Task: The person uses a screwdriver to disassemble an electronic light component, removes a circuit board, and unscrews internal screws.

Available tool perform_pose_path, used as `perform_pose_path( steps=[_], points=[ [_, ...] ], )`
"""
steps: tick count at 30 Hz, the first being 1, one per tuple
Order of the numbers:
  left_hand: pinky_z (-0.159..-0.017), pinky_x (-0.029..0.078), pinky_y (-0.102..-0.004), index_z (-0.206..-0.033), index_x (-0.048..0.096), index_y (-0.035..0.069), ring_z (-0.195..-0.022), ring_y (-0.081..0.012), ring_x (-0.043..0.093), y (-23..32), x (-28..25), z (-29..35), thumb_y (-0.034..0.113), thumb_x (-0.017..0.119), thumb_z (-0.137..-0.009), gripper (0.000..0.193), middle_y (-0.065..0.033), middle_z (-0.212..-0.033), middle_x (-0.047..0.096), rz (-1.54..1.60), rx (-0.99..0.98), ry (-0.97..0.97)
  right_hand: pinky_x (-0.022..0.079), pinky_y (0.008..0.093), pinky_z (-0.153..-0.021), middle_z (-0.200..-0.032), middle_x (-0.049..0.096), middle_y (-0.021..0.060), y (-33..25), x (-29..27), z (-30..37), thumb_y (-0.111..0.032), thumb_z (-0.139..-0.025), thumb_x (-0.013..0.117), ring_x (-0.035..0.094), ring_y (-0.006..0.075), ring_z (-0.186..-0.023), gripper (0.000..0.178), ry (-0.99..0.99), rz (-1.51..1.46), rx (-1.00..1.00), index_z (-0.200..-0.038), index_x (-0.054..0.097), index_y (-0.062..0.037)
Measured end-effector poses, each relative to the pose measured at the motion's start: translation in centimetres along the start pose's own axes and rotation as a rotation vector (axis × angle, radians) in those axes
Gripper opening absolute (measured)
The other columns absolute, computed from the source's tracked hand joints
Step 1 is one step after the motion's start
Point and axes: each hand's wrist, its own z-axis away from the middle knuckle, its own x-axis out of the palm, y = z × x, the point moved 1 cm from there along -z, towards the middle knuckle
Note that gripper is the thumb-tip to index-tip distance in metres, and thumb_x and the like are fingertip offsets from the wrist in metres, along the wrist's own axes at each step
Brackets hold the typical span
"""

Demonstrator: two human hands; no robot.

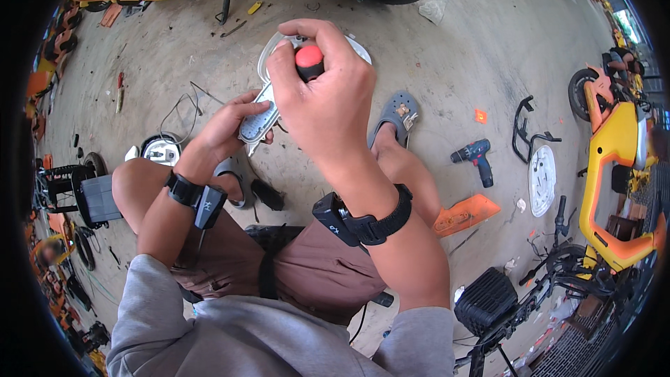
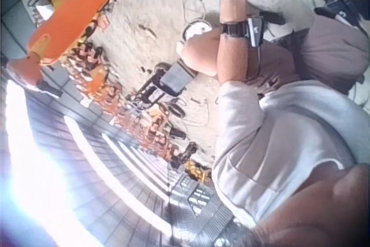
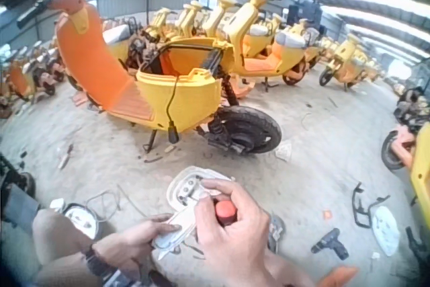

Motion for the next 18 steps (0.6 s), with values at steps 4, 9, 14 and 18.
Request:
perform_pose_path(
  steps=[4, 9, 14, 18],
  points=[
    [-0.057, 0.058, -0.0338, -0.148, 0.025, 0.004, -0.070, -0.0254, 0.069, 7.3, 2.1, 4.9, 0.020, 0.052, -0.101, 0.056, -0.0169, -0.092, 0.067, -0.166, 0.109, -0.075, 0.047, 0.0234, -0.060, -0.076, 0.062, 0.0034, 0.3, 0.1, 0.0, -0.005, -0.080, 0.067, 0.055, 0.0078, -0.066, 0.030, 0.049, -0.001, 0.062, -0.110, 0.064, 0.0000],
    [-0.049, 0.053, -0.0271, -0.145, 0.033, 0.002, -0.063, -0.0185, 0.067, 11.6, -2.5, 7.7, 0.027, 0.052, -0.103, 0.052, -0.0155, -0.086, 0.068, -0.348, 0.461, 0.055, 0.045, 0.0211, -0.062, -0.084, 0.062, 0.0030, 0.6, 1.6, 0.6, -0.002, -0.083, 0.062, 0.053, 0.0058, -0.070, 0.037, -0.062, -0.057, 0.138, -0.120, 0.058, 0.0003],
    [-0.044, 0.046, -0.0230, -0.138, 0.043, -0.002, -0.057, -0.0132, 0.062, 13.9, -4.8, 9.5, 0.029, 0.057, -0.100, 0.052, -0.0124, -0.080, 0.067, -0.465, 0.876, 0.437, 0.045, 0.0202, -0.068, -0.085, 0.062, 0.0022, -0.5, 3.6, 1.2, 0.001, -0.085, 0.061, 0.053, 0.0053, -0.074, 0.035, -0.068, -0.038, 0.256, -0.120, 0.058, 0.0018],
    [-0.041, 0.044, -0.0237, -0.135, 0.046, -0.004, -0.055, -0.0140, 0.062, 14.2, -6.2, 10.9, 0.027, 0.061, -0.099, 0.050, -0.0145, -0.078, 0.068, -0.377, 1.074, 0.474, 0.047, 0.0214, -0.076, -0.093, 0.065, 0.0081, -0.7, 4.4, 1.5, 0.005, -0.084, 0.058, 0.056, 0.0073, -0.079, 0.045, -0.109, 0.021, 0.155, -0.128, 0.051, 0.0033]
  ],
)
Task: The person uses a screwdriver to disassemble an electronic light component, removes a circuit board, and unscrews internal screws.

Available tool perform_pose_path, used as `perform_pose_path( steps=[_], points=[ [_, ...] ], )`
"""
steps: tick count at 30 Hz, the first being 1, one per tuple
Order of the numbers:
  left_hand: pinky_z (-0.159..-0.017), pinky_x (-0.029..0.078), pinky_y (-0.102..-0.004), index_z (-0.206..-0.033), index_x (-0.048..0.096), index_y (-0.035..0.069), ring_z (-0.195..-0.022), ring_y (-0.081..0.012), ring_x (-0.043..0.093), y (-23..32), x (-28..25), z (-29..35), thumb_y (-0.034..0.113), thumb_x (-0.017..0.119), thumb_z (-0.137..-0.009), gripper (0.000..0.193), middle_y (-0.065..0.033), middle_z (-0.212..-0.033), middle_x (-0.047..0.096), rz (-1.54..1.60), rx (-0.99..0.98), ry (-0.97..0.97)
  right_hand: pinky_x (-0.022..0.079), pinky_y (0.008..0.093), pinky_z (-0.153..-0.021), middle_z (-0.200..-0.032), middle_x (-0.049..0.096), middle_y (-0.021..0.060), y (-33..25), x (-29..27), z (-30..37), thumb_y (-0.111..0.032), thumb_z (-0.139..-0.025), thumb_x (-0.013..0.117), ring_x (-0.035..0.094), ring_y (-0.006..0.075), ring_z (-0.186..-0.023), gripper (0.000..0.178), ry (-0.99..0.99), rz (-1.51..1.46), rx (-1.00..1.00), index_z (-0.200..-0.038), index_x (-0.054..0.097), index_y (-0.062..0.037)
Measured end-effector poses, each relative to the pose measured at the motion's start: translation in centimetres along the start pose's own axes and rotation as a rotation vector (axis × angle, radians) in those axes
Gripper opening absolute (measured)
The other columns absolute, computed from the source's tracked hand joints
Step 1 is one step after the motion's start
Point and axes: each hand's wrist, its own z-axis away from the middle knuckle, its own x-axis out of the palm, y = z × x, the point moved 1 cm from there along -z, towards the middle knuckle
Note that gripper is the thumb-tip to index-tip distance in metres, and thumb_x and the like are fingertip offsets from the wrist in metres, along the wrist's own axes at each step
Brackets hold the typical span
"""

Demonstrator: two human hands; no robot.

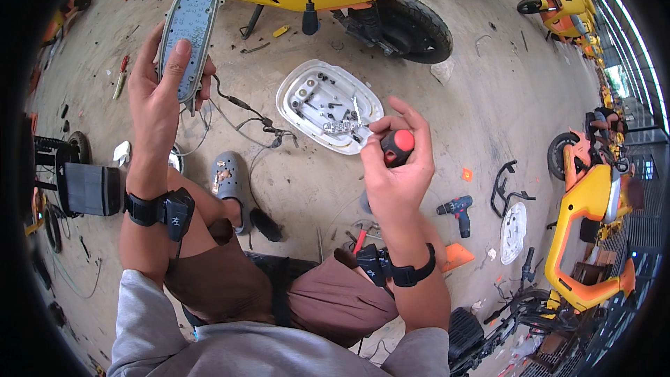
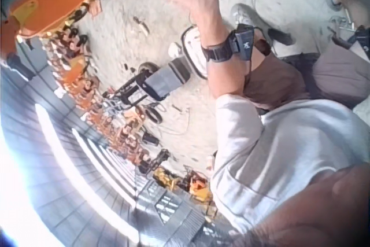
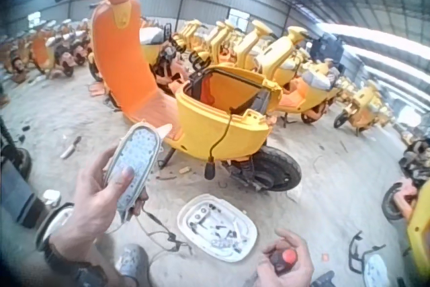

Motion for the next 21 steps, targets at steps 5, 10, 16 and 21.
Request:
perform_pose_path(
  steps=[5, 10, 16, 21],
  points=[
    [-0.040, 0.045, -0.0244, -0.136, 0.045, -0.004, -0.052, -0.0145, 0.062, -0.3, -0.4, 0.4, 0.025, 0.060, -0.099, 0.050, -0.0145, -0.076, 0.068, 0.099, -0.133, 0.058, 0.050, 0.0247, -0.071, -0.100, 0.071, 0.0134, 0.9, 1.3, 0.0, -0.003, -0.087, 0.058, 0.059, 0.0093, -0.075, 0.049, -0.089, -0.063, 0.068, -0.134, 0.044, 0.0006],
    [-0.042, 0.049, -0.0264, -0.136, 0.042, -0.003, -0.053, -0.0151, 0.063, 1.2, -2.1, -0.5, 0.023, 0.059, -0.099, 0.049, -0.0147, -0.078, 0.068, 0.348, -0.252, -0.024, 0.048, 0.0239, -0.062, -0.081, 0.072, 0.0085, -1.0, 3.9, 0.9, -0.016, -0.095, 0.059, 0.060, 0.0085, -0.064, 0.026, -0.230, 0.200, 0.212, -0.116, 0.057, -0.0004],
    [-0.043, 0.048, -0.0266, -0.138, 0.039, -0.004, -0.054, -0.0170, 0.064, 1.4, -2.1, 0.5, 0.020, 0.058, -0.099, 0.050, -0.0157, -0.082, 0.068, 0.374, -0.285, -0.105, 0.049, 0.0253, -0.061, -0.076, 0.071, 0.0073, 0.2, 5.2, 0.2, -0.022, -0.094, 0.065, 0.062, 0.0100, -0.063, 0.027, -0.449, 0.249, 0.262, -0.108, 0.061, 0.0012],
    [-0.041, 0.045, -0.0258, -0.141, 0.036, -0.005, -0.053, -0.0160, 0.063, 0.2, -2.6, 2.0, 0.021, 0.059, -0.099, 0.055, -0.0151, -0.081, 0.068, 0.362, -0.311, -0.025, 0.057, 0.0267, -0.055, -0.079, 0.070, 0.0103, 9.1, 4.0, 0.9, -0.021, -0.088, 0.072, 0.070, 0.0166, -0.063, 0.031, -0.613, 0.366, 0.610, -0.104, 0.067, 0.0052]
  ],
)
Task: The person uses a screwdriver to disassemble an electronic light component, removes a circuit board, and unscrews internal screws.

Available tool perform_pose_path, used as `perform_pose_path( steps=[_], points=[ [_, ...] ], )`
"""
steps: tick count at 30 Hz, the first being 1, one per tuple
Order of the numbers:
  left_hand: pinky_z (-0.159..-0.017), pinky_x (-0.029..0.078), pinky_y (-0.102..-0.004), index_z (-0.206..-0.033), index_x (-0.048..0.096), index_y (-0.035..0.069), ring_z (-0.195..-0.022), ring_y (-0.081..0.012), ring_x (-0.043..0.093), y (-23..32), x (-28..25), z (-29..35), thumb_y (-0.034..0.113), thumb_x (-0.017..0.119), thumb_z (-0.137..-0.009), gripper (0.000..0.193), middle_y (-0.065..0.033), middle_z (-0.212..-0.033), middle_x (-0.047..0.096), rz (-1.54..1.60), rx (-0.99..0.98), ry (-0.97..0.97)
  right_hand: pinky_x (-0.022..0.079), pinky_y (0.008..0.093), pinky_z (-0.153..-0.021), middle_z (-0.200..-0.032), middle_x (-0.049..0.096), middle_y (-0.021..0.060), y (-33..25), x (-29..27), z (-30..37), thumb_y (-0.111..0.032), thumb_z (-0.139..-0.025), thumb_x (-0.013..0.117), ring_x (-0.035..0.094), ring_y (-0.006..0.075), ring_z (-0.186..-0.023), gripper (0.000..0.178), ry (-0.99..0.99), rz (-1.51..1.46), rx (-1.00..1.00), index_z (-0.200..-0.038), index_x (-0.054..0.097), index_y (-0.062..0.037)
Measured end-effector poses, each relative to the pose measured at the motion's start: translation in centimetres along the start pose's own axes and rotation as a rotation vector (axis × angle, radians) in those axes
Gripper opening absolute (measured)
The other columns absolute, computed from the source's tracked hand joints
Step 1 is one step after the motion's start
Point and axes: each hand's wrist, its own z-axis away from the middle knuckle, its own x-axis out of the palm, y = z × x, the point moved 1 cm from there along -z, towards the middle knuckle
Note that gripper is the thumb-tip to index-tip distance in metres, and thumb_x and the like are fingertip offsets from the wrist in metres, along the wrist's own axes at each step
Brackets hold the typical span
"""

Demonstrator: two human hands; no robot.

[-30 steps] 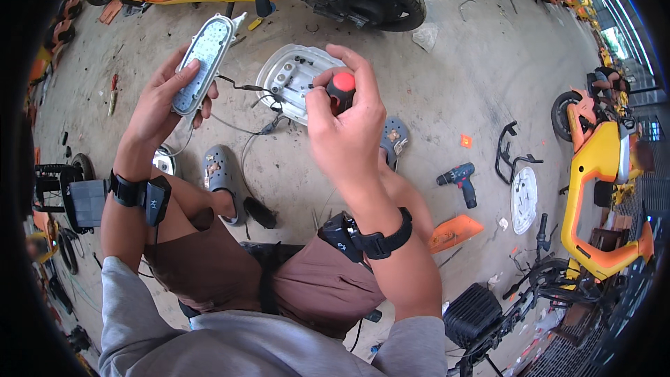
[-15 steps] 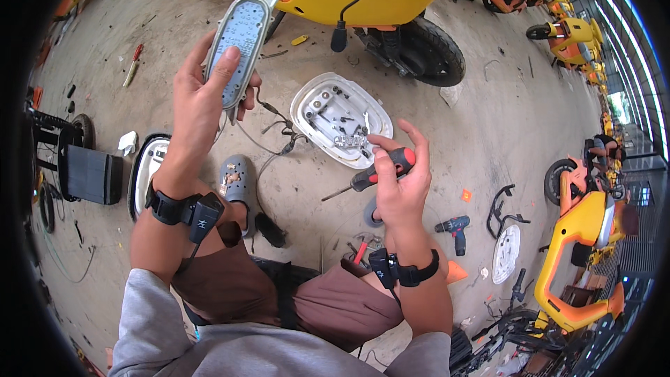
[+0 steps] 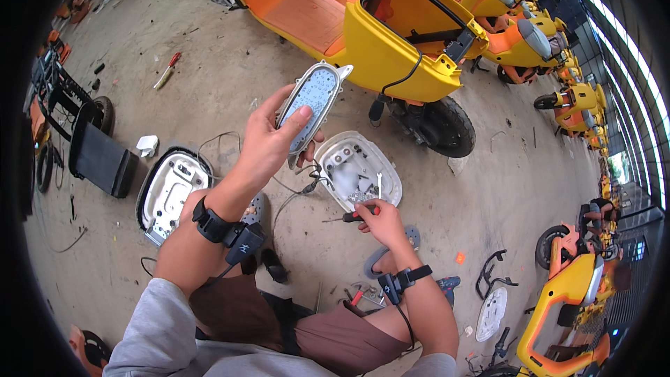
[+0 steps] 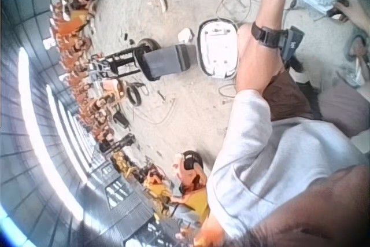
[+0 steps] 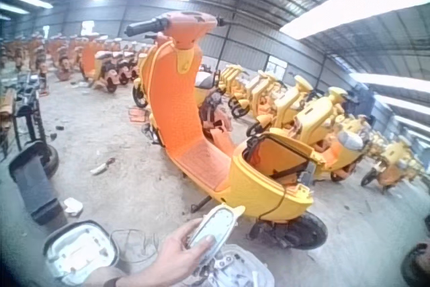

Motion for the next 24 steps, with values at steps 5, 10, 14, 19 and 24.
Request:
perform_pose_path(
  steps=[5, 10, 14, 19, 24],
  points=[
    [-0.043, 0.047, -0.0266, -0.144, 0.032, -0.007, -0.056, -0.0160, 0.064, -1.3, 0.0, -0.8, 0.022, 0.061, -0.097, 0.062, -0.0165, -0.083, 0.069, -0.089, 0.047, 0.012, 0.055, 0.0291, -0.058, -0.073, 0.070, 0.0109, 7.0, -1.1, -5.1, -0.019, -0.083, 0.074, 0.069, 0.0165, -0.060, 0.034, -0.062, 0.254, 0.064, -0.107, 0.069, 0.0042],
    [-0.042, 0.044, -0.0261, -0.137, 0.042, -0.005, -0.051, -0.0138, 0.061, -1.1, 0.3, -1.0, 0.015, 0.058, -0.097, 0.048, -0.0133, -0.077, 0.069, -0.088, 0.079, 0.090, 0.054, 0.0363, -0.079, -0.089, 0.071, 0.0148, 8.5, -1.2, -6.9, -0.020, -0.075, 0.074, 0.069, 0.0275, -0.085, 0.038, -0.094, 0.631, -0.020, -0.111, 0.072, -0.0081],
    [-0.042, 0.045, -0.0264, -0.137, 0.042, -0.005, -0.051, -0.0138, 0.061, -1.7, 0.4, -1.4, 0.016, 0.057, -0.097, 0.047, -0.0135, -0.077, 0.069, -0.100, 0.080, 0.113, 0.054, 0.0384, -0.084, -0.096, 0.071, 0.0168, 8.6, -0.7, -7.6, -0.016, -0.074, 0.070, 0.068, 0.0316, -0.091, 0.039, -0.168, 0.704, -0.059, -0.113, 0.072, -0.0108],
    [-0.043, 0.045, -0.0262, -0.138, 0.041, -0.007, -0.052, -0.0140, 0.061, -1.6, 0.4, -1.4, 0.015, 0.057, -0.097, 0.049, -0.0140, -0.077, 0.069, -0.091, 0.088, 0.119, 0.053, 0.0400, -0.090, -0.105, 0.070, 0.0190, 7.5, 0.5, -8.3, -0.013, -0.074, 0.067, 0.067, 0.0350, -0.099, 0.040, -0.170, 0.774, -0.083, -0.114, 0.072, -0.0112],
    [-0.044, 0.046, -0.0264, -0.138, 0.040, -0.007, -0.052, -0.0144, 0.061, -1.0, -0.5, -1.0, 0.016, 0.057, -0.098, 0.050, -0.0147, -0.079, 0.069, -0.064, 0.101, 0.127, 0.052, 0.0382, -0.087, -0.102, 0.071, 0.0192, 7.1, 2.1, -9.6, -0.014, -0.075, 0.067, 0.067, 0.0338, -0.094, 0.041, -0.129, 0.784, -0.187, -0.115, 0.070, -0.0074]
  ],
)
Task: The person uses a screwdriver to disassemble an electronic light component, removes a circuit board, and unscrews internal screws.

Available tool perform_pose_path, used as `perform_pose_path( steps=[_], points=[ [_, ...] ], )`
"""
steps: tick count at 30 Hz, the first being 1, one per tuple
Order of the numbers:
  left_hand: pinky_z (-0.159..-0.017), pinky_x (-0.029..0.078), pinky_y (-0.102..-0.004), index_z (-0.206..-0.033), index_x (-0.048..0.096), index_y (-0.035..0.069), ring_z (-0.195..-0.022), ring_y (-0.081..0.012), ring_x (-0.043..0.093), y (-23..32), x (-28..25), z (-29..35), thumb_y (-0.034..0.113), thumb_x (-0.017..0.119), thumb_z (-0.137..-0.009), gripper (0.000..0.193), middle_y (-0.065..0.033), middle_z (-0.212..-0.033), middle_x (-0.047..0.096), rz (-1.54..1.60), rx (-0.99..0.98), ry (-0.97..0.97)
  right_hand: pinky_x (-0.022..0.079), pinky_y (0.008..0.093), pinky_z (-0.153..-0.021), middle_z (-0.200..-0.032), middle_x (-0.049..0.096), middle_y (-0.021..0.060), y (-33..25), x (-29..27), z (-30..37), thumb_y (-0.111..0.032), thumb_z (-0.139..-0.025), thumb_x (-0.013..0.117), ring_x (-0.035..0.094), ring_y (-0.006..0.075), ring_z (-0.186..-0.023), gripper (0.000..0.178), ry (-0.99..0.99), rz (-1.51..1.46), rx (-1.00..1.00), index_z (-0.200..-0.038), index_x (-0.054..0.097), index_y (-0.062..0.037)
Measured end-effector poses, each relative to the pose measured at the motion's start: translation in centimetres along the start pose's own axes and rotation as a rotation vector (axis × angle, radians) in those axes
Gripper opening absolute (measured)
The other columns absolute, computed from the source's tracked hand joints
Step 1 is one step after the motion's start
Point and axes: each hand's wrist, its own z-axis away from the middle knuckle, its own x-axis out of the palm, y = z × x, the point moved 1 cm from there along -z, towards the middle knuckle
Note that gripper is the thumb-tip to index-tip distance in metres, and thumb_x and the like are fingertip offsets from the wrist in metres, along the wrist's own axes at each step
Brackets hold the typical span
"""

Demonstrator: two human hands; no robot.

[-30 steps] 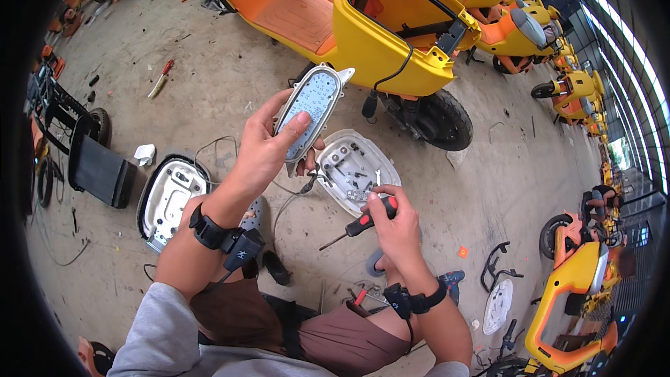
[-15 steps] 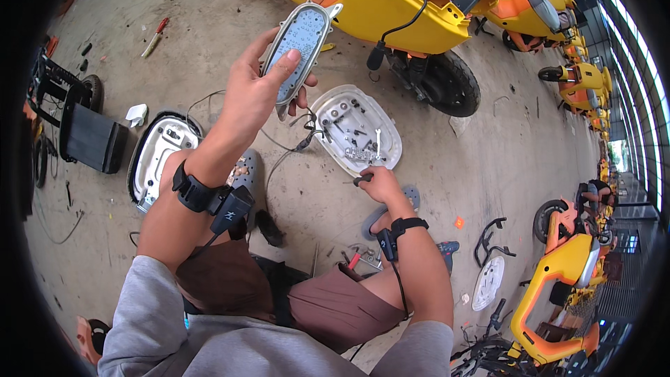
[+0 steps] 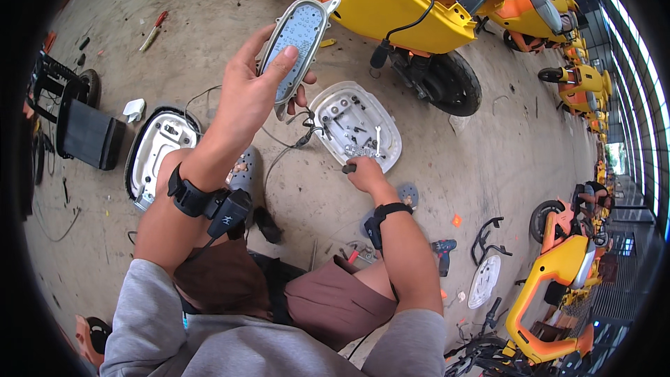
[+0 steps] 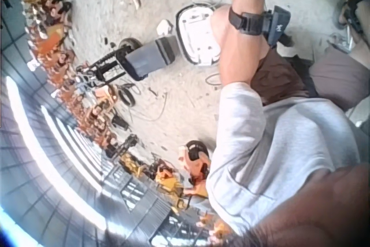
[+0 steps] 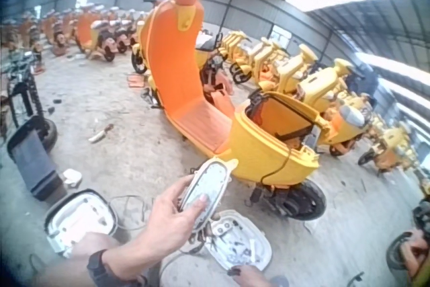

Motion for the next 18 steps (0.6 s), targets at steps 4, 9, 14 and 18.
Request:
perform_pose_path(
  steps=[4, 9, 14, 18],
  points=[
    [-0.043, 0.045, -0.0261, -0.138, 0.040, -0.006, -0.052, -0.0141, 0.062, 0.7, -1.0, -0.2, 0.017, 0.057, -0.098, 0.050, -0.0143, -0.079, 0.069, -0.016, -0.002, -0.001, 0.052, 0.0390, -0.091, -0.107, 0.070, 0.0201, -0.4, 1.1, -1.8, -0.013, -0.074, 0.065, 0.067, 0.0350, -0.100, 0.042, 0.041, 0.022, -0.003, -0.115, 0.070, -0.0074],
    [-0.043, 0.045, -0.0261, -0.138, 0.041, -0.006, -0.053, -0.0144, 0.062, 1.2, -2.3, 0.1, 0.017, 0.057, -0.098, 0.049, -0.0135, -0.079, 0.069, -0.031, -0.016, 0.007, 0.050, 0.0418, -0.095, -0.109, 0.069, 0.0212, -2.4, 1.7, -3.6, -0.010, -0.074, 0.063, 0.065, 0.0362, -0.105, 0.041, 0.027, 0.014, -0.006, -0.114, 0.072, -0.0083],
    [-0.045, 0.050, -0.0277, -0.137, 0.041, -0.006, -0.059, -0.0163, 0.066, 2.9, -3.0, 0.1, 0.016, 0.059, -0.097, 0.049, -0.0148, -0.084, 0.069, 0.024, -0.104, -0.008, 0.051, 0.0428, -0.093, -0.109, 0.069, 0.0205, -4.6, 1.4, -3.8, -0.010, -0.074, 0.062, 0.065, 0.0375, -0.102, 0.041, 0.011, 0.025, -0.028, -0.113, 0.072, -0.0090],
    [-0.047, 0.050, -0.0286, -0.136, 0.042, -0.005, -0.064, -0.0167, 0.067, 3.5, -2.9, 0.5, 0.015, 0.058, -0.097, 0.047, -0.0154, -0.091, 0.069, 0.098, -0.180, -0.017, 0.051, 0.0433, -0.092, -0.107, 0.069, 0.0202, -4.6, 1.4, -3.1, -0.010, -0.074, 0.061, 0.065, 0.0381, -0.100, 0.041, -0.006, 0.003, -0.032, -0.113, 0.072, -0.0106]
  ],
)
